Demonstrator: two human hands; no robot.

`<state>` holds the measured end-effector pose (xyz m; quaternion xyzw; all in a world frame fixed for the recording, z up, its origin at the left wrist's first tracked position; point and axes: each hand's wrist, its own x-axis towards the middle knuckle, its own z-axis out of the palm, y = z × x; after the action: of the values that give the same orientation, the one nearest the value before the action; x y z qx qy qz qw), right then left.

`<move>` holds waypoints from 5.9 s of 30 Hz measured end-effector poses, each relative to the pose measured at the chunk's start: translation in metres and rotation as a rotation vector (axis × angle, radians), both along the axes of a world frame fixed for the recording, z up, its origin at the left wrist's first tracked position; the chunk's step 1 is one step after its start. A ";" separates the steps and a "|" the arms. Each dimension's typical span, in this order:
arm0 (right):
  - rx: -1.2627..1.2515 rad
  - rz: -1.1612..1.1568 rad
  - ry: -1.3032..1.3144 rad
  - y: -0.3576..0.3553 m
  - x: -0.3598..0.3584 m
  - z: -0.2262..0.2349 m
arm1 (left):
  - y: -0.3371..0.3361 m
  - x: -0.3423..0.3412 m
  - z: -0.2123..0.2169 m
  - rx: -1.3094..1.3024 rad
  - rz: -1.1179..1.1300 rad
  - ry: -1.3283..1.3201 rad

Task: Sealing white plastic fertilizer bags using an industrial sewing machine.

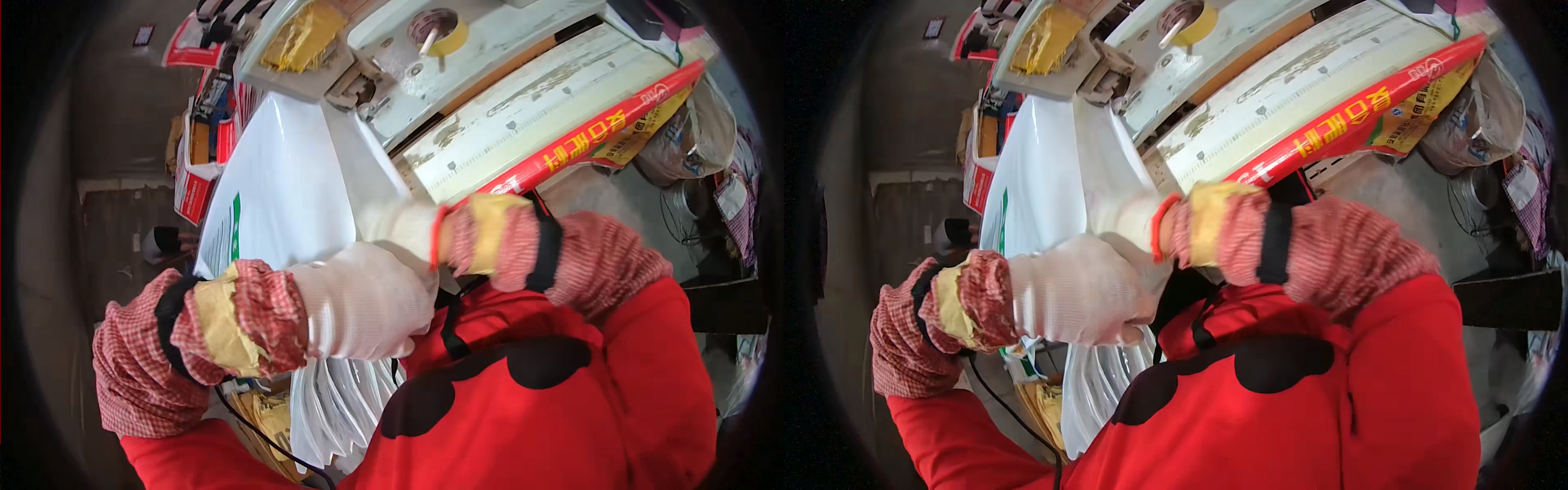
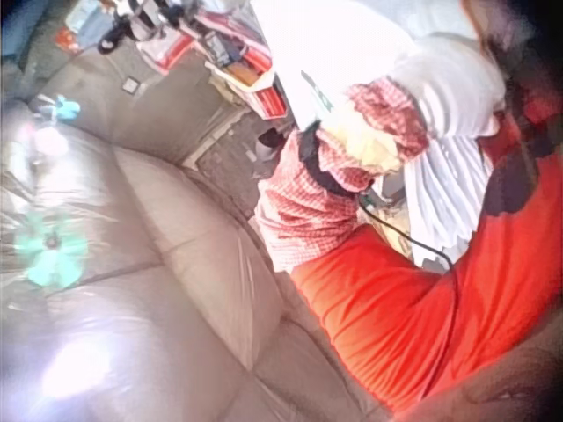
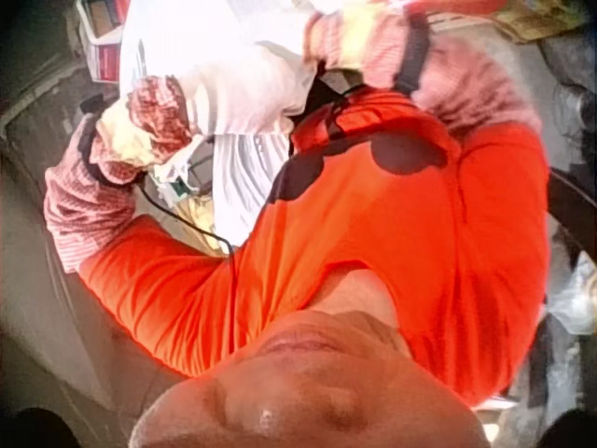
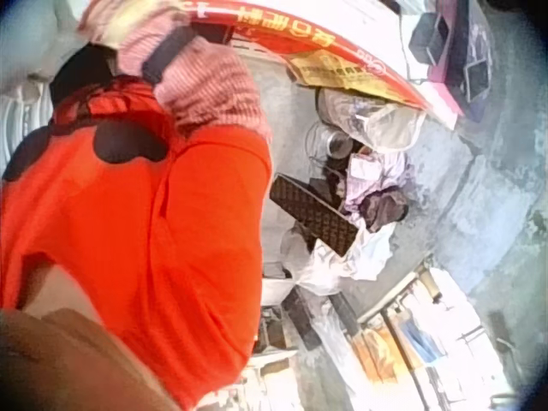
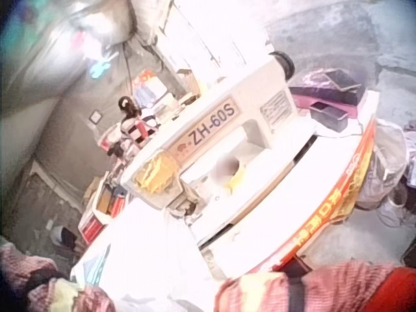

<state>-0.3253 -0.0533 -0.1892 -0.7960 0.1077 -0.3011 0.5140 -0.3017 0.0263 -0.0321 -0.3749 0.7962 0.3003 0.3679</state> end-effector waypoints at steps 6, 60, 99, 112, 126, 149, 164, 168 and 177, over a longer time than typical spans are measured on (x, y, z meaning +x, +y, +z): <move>-0.158 -0.253 0.441 -0.021 0.003 0.031 | 0.020 0.002 -0.010 0.024 -0.015 0.033; 2.102 1.143 -0.988 -0.008 0.166 -0.121 | -0.013 -0.016 0.015 -0.056 0.088 0.027; 0.374 -0.011 0.340 -0.042 0.061 0.015 | -0.091 0.212 -0.097 -0.745 0.976 0.286; -0.660 -0.243 0.528 -0.023 0.117 0.053 | 0.095 0.177 0.109 -1.716 0.217 0.011; 0.732 0.047 -0.255 -0.012 0.055 0.098 | 0.210 0.253 -0.059 -1.426 0.740 -0.022; 0.494 0.907 0.133 0.062 0.055 0.140 | 0.387 0.175 -0.084 -1.156 2.177 0.021; -0.639 0.267 0.729 -0.038 0.103 0.060 | 0.347 0.023 -0.186 -1.045 2.494 1.780; -0.162 -0.049 0.236 -0.026 0.072 0.046 | 0.346 0.031 -0.179 -1.308 2.604 1.443; -0.834 0.334 0.263 0.083 0.066 0.008 | 0.353 0.014 -0.138 -1.498 2.539 0.946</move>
<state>-0.2593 0.0293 -0.1811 -0.9725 -0.0877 -0.1284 0.1734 -0.2873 0.3790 -0.1697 -0.7476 -0.0316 0.0377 -0.6623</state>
